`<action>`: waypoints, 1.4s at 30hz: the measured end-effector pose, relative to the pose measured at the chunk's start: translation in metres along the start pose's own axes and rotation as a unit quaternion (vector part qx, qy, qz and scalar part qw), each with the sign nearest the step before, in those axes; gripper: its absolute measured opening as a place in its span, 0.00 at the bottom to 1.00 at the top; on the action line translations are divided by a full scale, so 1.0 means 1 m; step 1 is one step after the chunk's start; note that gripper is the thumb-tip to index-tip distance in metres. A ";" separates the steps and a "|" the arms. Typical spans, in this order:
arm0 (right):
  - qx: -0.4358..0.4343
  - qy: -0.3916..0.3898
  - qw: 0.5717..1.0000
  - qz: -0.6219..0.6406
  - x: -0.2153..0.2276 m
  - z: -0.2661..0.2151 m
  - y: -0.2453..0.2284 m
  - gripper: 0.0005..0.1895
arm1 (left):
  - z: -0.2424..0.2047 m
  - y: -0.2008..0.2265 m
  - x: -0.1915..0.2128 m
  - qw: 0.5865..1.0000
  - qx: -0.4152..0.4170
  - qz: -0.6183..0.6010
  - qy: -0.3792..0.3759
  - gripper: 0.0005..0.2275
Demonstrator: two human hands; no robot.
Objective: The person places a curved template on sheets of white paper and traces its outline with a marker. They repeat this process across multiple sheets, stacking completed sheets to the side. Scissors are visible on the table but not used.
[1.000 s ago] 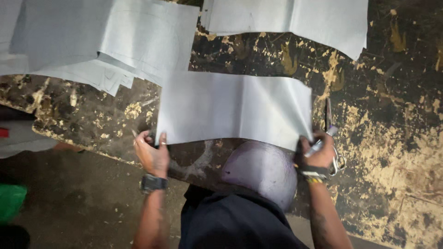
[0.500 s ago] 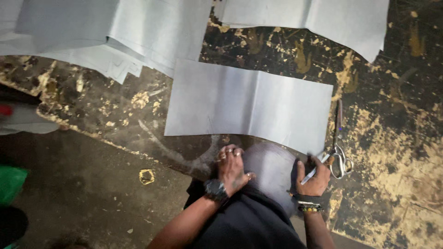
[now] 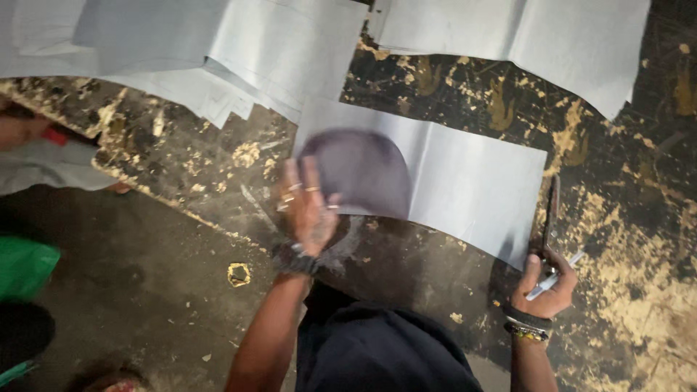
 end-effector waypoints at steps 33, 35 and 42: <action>-0.008 -0.074 0.996 0.055 -0.066 -0.009 -0.026 0.10 | -0.023 0.044 -0.049 0.997 -0.020 0.068 -0.035 0.35; 0.002 -0.076 0.996 0.053 -0.067 -0.010 -0.028 0.10 | -0.022 0.044 -0.050 0.997 -0.025 0.070 -0.035 0.36; 0.043 -0.088 0.995 0.026 -0.068 -0.013 -0.026 0.08 | -0.024 0.045 -0.048 0.996 -0.024 0.070 -0.040 0.35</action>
Point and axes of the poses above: each hand's wrist, its own z-axis towards the middle knuckle, its own x-axis out of the back of the hand, y = z × x, the point moved 8 cm from there along z, towards the middle knuckle, and after that the axes turned 7 degrees about z, right-handed, at the moved point
